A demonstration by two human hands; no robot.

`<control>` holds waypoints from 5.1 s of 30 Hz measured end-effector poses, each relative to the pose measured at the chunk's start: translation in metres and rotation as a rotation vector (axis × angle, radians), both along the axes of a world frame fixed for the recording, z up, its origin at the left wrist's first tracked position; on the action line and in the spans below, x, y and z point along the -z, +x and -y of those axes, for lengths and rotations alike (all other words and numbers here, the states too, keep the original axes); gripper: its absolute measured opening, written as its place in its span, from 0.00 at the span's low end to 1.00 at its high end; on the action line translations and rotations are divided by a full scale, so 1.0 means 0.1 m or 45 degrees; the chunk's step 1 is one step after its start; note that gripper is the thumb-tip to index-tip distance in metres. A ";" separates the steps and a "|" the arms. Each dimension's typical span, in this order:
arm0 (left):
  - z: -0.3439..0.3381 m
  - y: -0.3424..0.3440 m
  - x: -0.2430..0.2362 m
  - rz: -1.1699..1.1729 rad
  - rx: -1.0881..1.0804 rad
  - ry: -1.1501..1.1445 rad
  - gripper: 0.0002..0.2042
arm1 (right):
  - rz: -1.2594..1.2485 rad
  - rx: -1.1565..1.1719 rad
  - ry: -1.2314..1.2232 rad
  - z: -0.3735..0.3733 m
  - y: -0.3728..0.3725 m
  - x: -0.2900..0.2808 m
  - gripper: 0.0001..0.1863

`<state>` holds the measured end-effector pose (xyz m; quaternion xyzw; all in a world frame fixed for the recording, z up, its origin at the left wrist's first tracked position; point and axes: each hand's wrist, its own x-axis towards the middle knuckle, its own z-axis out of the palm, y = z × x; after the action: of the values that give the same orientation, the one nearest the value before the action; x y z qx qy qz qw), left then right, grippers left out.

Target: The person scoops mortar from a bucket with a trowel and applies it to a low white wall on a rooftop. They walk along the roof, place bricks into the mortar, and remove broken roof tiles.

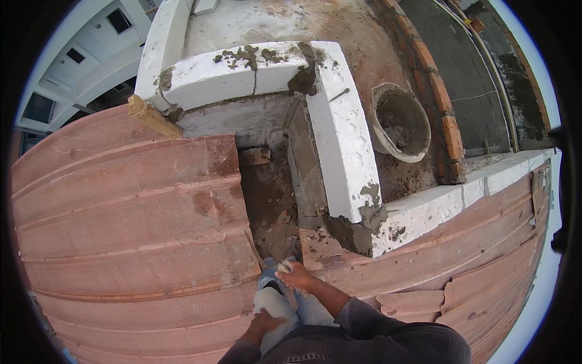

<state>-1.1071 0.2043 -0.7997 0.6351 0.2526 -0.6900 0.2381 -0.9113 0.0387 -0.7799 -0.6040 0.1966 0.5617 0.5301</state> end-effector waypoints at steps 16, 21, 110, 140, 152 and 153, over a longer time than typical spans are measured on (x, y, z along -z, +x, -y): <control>-0.04 -0.24 1.15 0.234 -0.137 0.283 0.51 | 0.019 1.013 -0.320 -0.70 0.15 5.73 0.09; -0.10 -0.21 1.16 0.263 -0.113 0.262 0.50 | 0.161 1.089 -0.715 -0.12 -1.07 5.70 0.20; -0.41 3.32 -2.03 0.986 0.353 -0.173 0.28 | 0.634 1.387 -1.282 3.01 -1.89 -1.43 0.14; 2.53 4.12 -3.33 -0.136 2.110 -1.542 0.22 | -1.339 3.102 -0.441 -3.90 -0.14 -0.75 0.34; 2.90 2.11 -3.26 -0.185 1.971 -1.408 0.22 | -0.844 3.016 -1.772 -2.47 -2.67 -0.16 0.11; 2.99 1.84 -3.20 -0.139 1.968 -1.306 0.22 | -0.675 2.993 -2.029 -2.12 -3.05 -0.10 0.11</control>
<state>-0.9233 -0.0944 -0.4795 0.4107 -0.5661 -0.7131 -0.0483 -1.2164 0.2506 -0.7700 -0.1052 0.9162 -0.3546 0.1540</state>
